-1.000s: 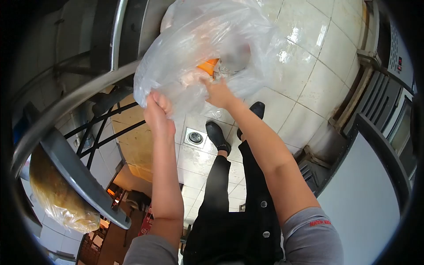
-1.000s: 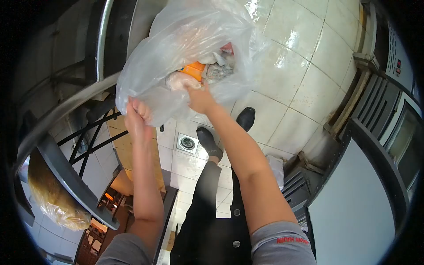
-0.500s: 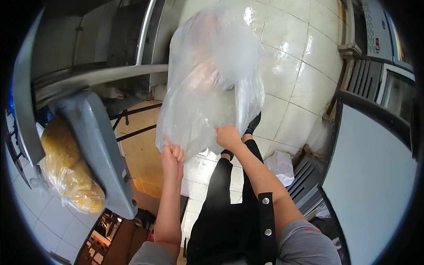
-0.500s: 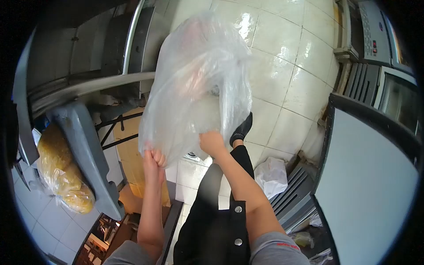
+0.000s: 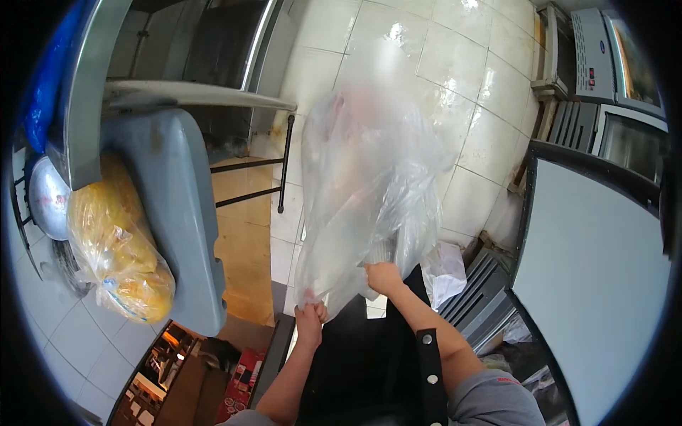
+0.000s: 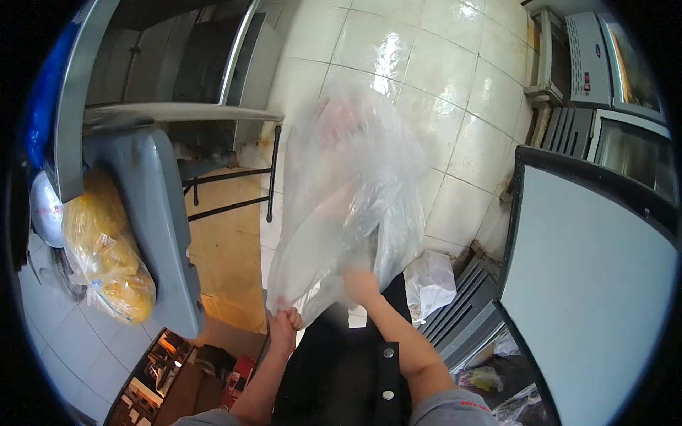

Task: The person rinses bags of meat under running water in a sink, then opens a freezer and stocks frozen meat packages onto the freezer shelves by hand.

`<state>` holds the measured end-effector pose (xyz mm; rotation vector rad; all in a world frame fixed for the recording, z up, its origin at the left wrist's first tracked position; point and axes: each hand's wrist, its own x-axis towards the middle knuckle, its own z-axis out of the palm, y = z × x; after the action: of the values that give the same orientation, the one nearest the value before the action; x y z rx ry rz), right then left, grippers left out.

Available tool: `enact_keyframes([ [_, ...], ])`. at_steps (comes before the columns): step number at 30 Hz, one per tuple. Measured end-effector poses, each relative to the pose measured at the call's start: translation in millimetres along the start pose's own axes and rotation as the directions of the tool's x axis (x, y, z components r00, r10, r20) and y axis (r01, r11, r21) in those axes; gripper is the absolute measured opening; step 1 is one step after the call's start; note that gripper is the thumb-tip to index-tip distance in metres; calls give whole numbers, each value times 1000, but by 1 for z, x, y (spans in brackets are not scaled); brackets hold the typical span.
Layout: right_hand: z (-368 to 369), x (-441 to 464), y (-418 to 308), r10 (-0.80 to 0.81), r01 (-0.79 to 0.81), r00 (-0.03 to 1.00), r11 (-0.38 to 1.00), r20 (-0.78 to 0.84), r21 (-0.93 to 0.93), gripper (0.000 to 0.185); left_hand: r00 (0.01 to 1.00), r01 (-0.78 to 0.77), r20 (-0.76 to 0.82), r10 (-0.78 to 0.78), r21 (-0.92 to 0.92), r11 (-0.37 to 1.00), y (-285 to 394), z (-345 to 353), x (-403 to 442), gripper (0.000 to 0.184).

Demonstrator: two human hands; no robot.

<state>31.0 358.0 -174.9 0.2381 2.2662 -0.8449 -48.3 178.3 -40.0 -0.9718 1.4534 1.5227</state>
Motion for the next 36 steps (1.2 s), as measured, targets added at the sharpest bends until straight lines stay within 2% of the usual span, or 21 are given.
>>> enact_keyframes([
  [5,29,7,39,33,-103,958,966,285,236,49,906,-69,-414,93,72,995,-5,-14,33,29],
  [6,23,14,52,-69,-48,920,957,386,285,59,900,39,-436,9,101,994,-11,-40,47,18],
  [9,-65,50,60,-308,-78,814,782,492,618,77,821,-192,-497,282,226,955,18,-14,56,45],
  [11,-106,89,71,-271,-191,783,751,560,632,79,588,-15,-160,793,978,209,41,22,46,78],
  [14,-97,158,104,-149,-127,830,888,537,442,77,528,-476,389,755,872,-116,29,73,54,61],
  [15,-108,175,105,-168,8,837,955,521,295,76,531,-714,690,492,677,-179,50,102,63,44],
  [17,-122,211,112,-61,187,832,966,551,-176,75,501,-853,825,263,521,-11,30,127,125,35],
  [18,-150,231,115,-109,284,825,929,554,-239,73,737,-673,666,-114,738,-36,42,147,159,31],
  [19,-162,265,132,1,234,844,900,536,-369,68,659,-707,742,125,668,-234,18,133,219,31],
  [20,-181,288,146,-17,55,995,914,98,-403,55,739,-649,614,278,760,46,45,139,249,42],
  [21,-201,311,159,-30,-80,932,955,-361,-287,44,785,-606,449,426,698,381,72,145,279,55],
  [22,-255,310,141,-66,-100,886,940,-460,-327,38,792,-600,271,547,511,616,100,152,308,70],
  [24,-318,319,125,-31,-73,902,972,-430,-223,39,762,-308,442,473,890,-335,146,155,355,67],
  [26,-304,322,124,-96,-23,865,973,-493,-231,36,906,-308,325,270,946,-102,183,171,342,65],
  [28,-280,307,106,-66,-52,892,968,-448,-246,35,483,-306,779,400,578,-757,195,179,338,76],
  [29,-228,304,120,-94,-115,826,937,-555,-330,39,485,-300,777,402,580,-757,193,182,328,76],
  [32,-72,252,184,173,-7,952,837,253,-547,58,706,-120,333,625,926,-358,164,164,293,104],
  [33,-49,204,172,525,-476,803,850,281,-225,57,817,-113,155,555,988,-110,139,137,304,113],
  [34,-68,173,142,463,-235,705,867,537,-439,55,910,-122,62,409,985,122,107,110,316,112],
  [35,-58,173,137,455,-287,688,886,566,-363,56,973,-85,2,232,933,348,72,83,326,112],
  [36,-48,174,135,446,-340,667,895,597,-288,56,982,-76,23,186,956,285,36,66,332,106],
])
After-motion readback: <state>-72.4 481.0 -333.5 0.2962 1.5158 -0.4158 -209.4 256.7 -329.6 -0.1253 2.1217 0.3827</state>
